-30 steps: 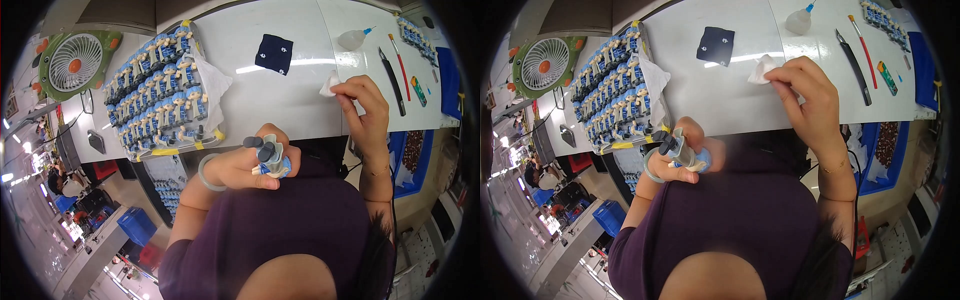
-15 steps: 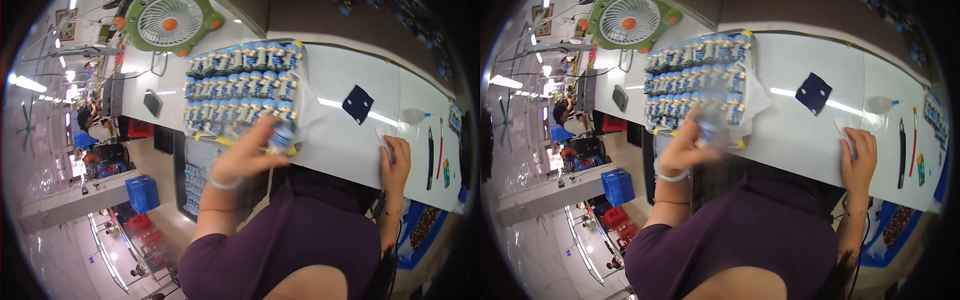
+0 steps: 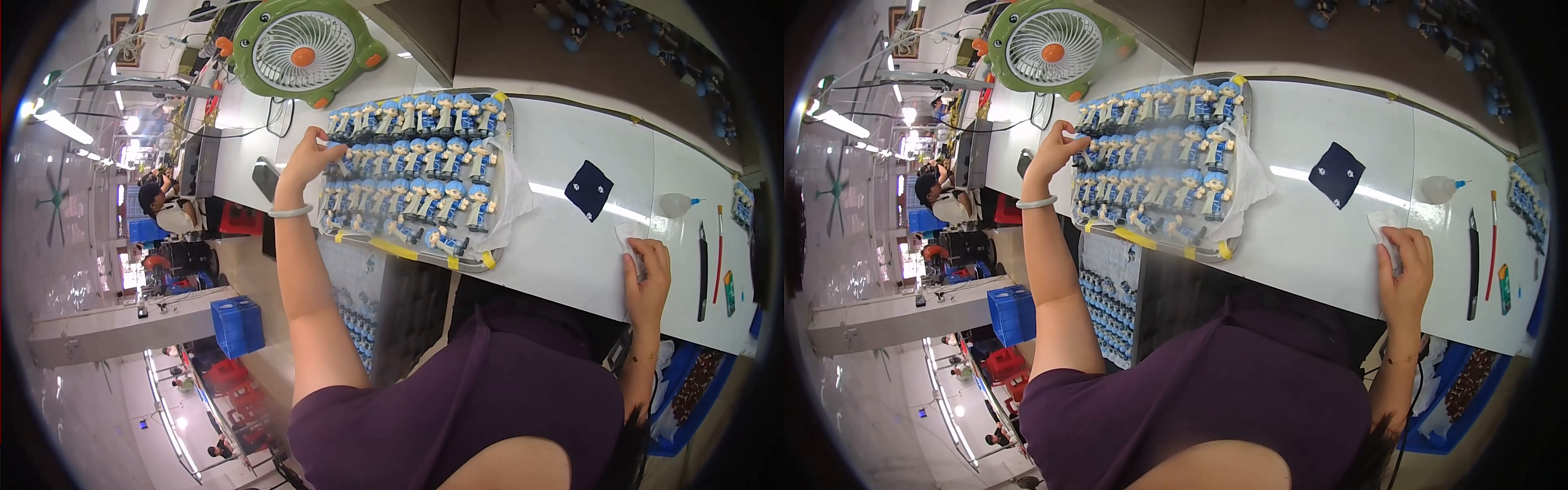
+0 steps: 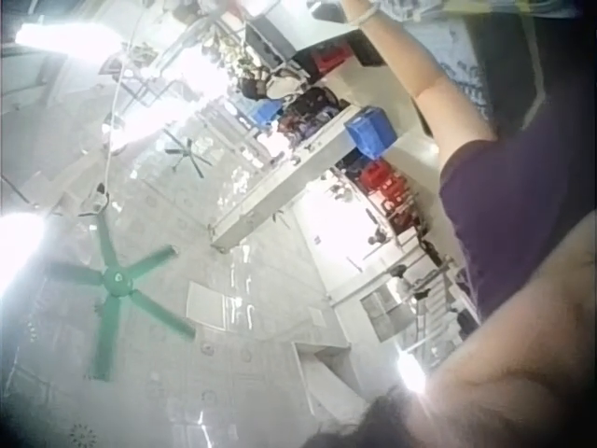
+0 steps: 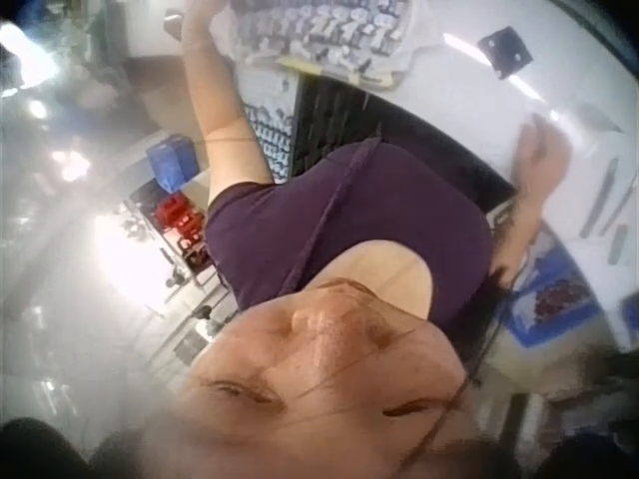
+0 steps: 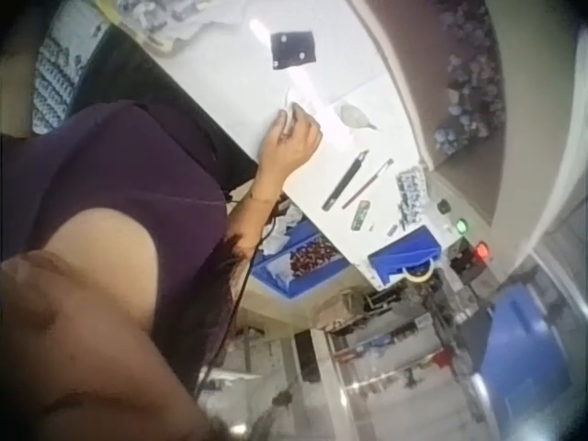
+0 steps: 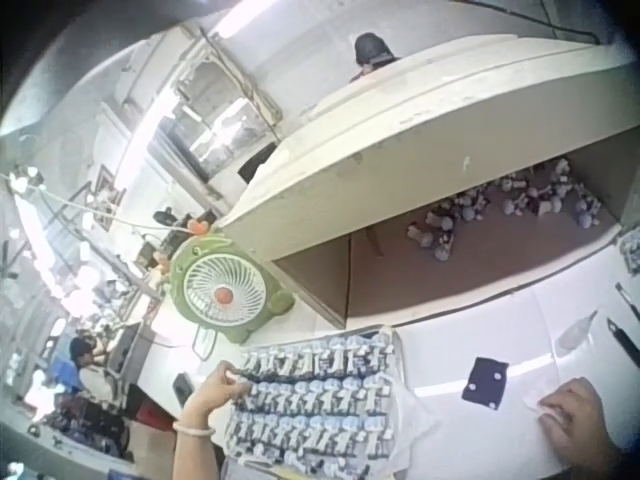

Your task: The person assembles figurines by applying glue from a dispenser bottle onto figurine parts, fitting components together by hand, wiping them with a cloth, and placing the figurines on a tray.

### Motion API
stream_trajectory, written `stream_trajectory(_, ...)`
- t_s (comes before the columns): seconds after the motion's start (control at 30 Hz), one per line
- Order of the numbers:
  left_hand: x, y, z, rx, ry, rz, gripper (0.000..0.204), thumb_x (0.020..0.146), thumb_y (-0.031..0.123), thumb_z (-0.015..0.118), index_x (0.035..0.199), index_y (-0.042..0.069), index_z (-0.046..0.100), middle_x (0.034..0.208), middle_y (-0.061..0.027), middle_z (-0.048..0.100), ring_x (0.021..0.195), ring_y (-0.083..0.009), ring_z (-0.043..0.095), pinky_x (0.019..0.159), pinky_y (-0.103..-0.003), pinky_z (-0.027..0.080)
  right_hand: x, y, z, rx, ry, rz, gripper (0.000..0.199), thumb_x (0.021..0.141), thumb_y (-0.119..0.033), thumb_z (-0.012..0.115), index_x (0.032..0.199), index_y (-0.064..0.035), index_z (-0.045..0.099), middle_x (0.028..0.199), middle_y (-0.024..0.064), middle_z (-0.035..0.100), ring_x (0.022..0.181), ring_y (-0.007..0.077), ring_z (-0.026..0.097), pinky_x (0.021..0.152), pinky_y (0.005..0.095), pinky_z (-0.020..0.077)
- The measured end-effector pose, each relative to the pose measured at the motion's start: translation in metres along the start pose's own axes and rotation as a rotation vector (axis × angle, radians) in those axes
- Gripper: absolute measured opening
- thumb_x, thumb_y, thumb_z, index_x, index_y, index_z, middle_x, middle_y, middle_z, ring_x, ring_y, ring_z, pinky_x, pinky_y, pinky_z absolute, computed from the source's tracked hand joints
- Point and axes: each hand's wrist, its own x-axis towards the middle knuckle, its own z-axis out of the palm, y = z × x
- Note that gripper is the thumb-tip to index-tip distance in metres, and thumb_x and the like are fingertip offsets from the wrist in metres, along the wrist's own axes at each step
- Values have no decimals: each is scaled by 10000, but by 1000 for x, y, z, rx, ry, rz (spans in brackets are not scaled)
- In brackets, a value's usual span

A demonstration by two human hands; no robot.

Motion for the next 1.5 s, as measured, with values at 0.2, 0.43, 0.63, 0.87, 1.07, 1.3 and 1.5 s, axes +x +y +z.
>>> stream_trajectory(0.2, 16, -3, 21, 172, 238, 211, 495, 644, 326, 735, 905, 30, 435, 540, -90, 512, 495, -213, 512, 490, -325, 402, -1, 3, -6, -4, 50, -17, 157, 686, -23, 595, 843, -17, 583, 819, 104, 533, 781, 261, 506, 700, 324, 404)
stream_trajectory(0.43, -38, 120, 53, -186, 78, 538, 177, 735, 103, 633, 862, 30, 534, 591, -36, 514, 522, -110, 460, 508, -233, 388, 0, 11, -10, 11, 57, -55, 150, 664, -75, 623, 810, -57, 593, 774, 82, 529, 750, 265, 500, 675, 353, 398)
stream_trajectory(0.63, 0, 292, 143, 179, 60, 1177, 217, 738, 173, 597, 881, 12, 569, 823, -133, 562, 774, -285, 551, 694, -344, 435, -5, 13, -18, 30, 99, -60, 118, 672, -97, 628, 785, -83, 596, 755, 59, 529, 753, 246, 507, 666, 348, 406)
stream_trajectory(0.87, 94, 414, 247, 554, 849, 1282, 248, 721, 112, 556, 941, -1, 581, 960, -175, 571, 924, -336, 534, 816, -429, 402, -8, 17, -17, 84, 112, -80, 98, 683, -104, 623, 771, -63, 609, 752, 53, 547, 720, 235, 512, 663, 333, 420)
stream_trajectory(1.07, 129, 407, 252, -17, 726, 1327, 289, 724, 106, 573, 979, -27, 555, 973, -192, 568, 930, -366, 526, 827, -436, 393, -10, 18, -17, 92, 97, -88, 93, 687, -118, 617, 764, -69, 598, 754, 53, 540, 740, 232, 520, 673, 339, 428)
stream_trajectory(1.3, -18, 326, 156, -651, -559, 709, 208, 787, 68, 517, 984, 3, 513, 835, -53, 551, 704, -109, 547, 630, -235, 457, -8, 23, -21, 70, 35, -82, 107, 679, -87, 617, 781, -64, 599, 764, 68, 543, 731, 244, 517, 663, 344, 421)
stream_trajectory(1.5, -127, 228, 133, -739, -946, 505, 194, 865, 159, 477, 993, 13, 473, 877, -53, 522, 716, -92, 503, 640, -225, 441, -12, 9, -17, 179, 291, -145, 237, 635, 16, 630, 862, -47, 611, 797, 104, 544, 708, 243, 518, 608, 295, 435)
